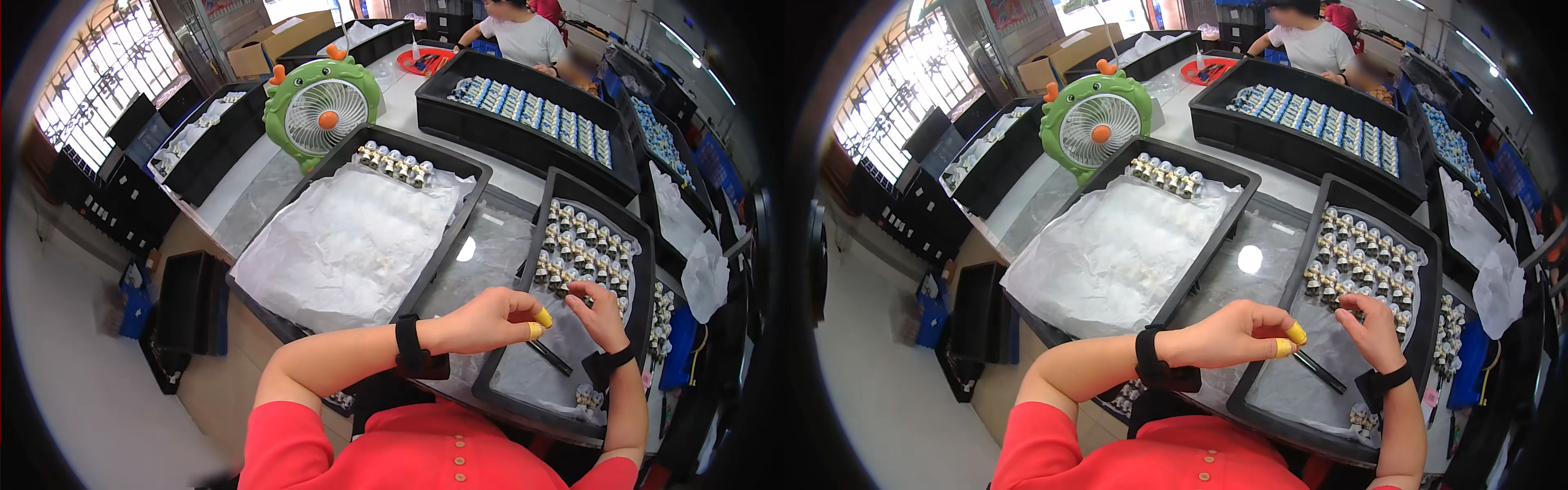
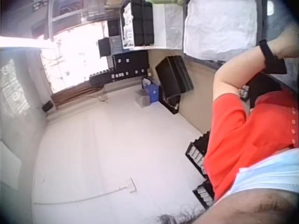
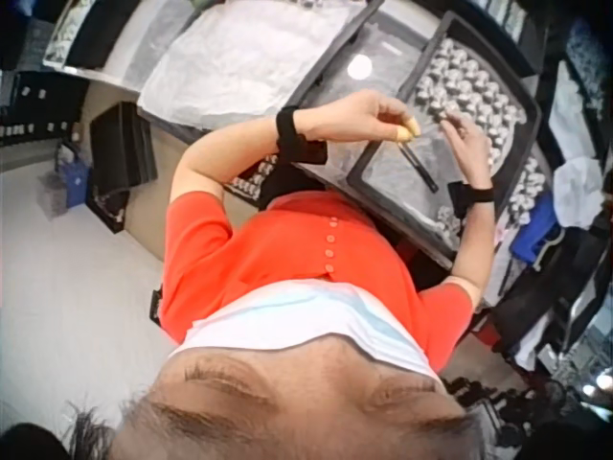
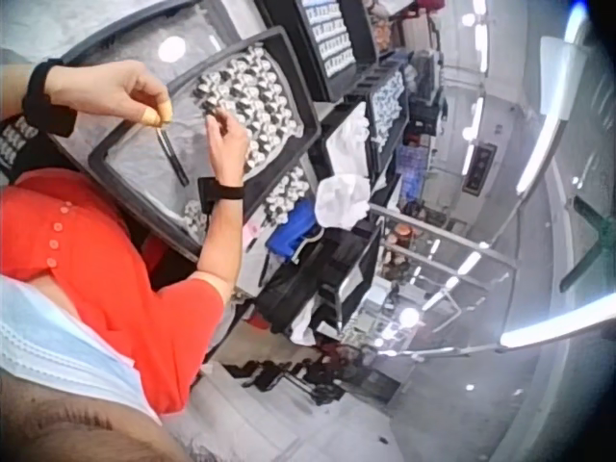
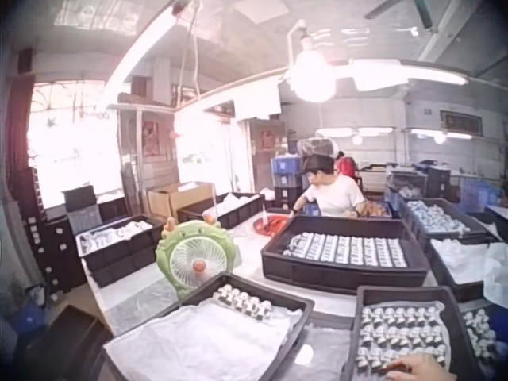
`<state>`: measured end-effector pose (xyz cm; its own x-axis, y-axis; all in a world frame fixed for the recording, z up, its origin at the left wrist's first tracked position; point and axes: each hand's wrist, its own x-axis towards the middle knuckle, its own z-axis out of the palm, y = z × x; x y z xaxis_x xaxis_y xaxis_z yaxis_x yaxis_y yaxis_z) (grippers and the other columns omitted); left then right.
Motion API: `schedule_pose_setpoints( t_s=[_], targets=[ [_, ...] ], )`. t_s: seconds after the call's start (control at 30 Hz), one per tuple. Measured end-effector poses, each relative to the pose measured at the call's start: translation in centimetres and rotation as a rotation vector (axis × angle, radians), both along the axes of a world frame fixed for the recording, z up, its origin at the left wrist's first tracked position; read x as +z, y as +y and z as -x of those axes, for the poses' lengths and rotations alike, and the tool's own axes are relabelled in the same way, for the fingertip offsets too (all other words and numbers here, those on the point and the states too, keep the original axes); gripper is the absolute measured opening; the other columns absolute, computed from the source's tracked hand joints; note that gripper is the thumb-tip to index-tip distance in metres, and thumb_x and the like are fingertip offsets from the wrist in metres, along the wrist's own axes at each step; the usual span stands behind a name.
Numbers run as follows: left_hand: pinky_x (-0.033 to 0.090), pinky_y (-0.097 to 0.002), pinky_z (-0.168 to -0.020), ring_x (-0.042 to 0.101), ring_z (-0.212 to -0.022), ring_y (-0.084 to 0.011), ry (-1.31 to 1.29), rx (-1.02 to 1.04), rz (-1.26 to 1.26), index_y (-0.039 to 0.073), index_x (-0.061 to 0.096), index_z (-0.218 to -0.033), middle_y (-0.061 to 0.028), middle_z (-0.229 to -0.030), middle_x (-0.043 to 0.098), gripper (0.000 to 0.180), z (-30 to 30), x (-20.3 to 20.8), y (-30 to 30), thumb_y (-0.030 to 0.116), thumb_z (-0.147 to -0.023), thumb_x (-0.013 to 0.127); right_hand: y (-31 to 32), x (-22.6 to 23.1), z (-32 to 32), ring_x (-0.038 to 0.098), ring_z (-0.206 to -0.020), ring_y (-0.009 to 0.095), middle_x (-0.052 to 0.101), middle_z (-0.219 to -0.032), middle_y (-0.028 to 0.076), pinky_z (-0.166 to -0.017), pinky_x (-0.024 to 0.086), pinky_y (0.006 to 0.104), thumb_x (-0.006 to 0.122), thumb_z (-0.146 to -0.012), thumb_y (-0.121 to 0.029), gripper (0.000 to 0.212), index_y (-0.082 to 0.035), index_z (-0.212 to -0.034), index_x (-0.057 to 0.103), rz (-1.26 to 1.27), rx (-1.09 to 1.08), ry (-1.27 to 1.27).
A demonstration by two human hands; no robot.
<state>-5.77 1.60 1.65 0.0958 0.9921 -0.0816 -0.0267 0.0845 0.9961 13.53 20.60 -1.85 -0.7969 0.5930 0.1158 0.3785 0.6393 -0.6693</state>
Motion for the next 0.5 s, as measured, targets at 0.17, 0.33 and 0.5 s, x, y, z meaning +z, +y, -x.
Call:
schedule_pose_setpoints(
  t_s=[0.17, 0.33, 0.5],
  targets=[
    [0.048, -0.0239, -0.081, 0.06, -0.09, -0.0083, 0.038, -0.005, -0.001, -0.002, 0.062, -0.109, -0.0066, -0.099, 0.067, 0.024, -0.5, 0.3, -0.8, 0.012, -0.09, 0.06, -0.1, -0.3, 0.3, 0.065, -0.08, 0.021, 0.069, -0.088, 0.013, -0.075, 0.049, 0.0311, 0.065, -0.081, -0.015, 0.025, 0.003, -0.098, 0.066, 0.029, -0.028, -0.006],
    [0.048, -0.0239, -0.074, 0.059, -0.083, -0.0078, 0.113, -0.007, -0.031, -0.001, 0.062, -0.109, -0.0067, -0.093, 0.068, 0.025, -0.5, 0.7, -1.1, 0.015, -0.089, 0.062, 0.2, -1.0, 0.3, 0.065, -0.079, 0.021, 0.069, -0.087, 0.014, -0.074, 0.05, 0.0306, 0.065, -0.081, -0.015, 0.025, 0.004, -0.098, 0.066, 0.031, -0.023, -0.001],
    [0.05, -0.0273, -0.069, 0.062, -0.075, -0.0123, 0.144, 0.047, -0.013, -0.003, 0.064, -0.102, -0.012, -0.085, 0.069, 0.023, -0.6, 1.1, -1.2, 0.012, -0.085, 0.062, 0.1, -0.9, 0.5, 0.065, -0.08, 0.021, 0.069, -0.086, 0.013, -0.074, 0.05, 0.0307, 0.064, -0.081, -0.014, 0.025, 0.004, -0.098, 0.066, 0.028, -0.051, -0.006]
  ],
)
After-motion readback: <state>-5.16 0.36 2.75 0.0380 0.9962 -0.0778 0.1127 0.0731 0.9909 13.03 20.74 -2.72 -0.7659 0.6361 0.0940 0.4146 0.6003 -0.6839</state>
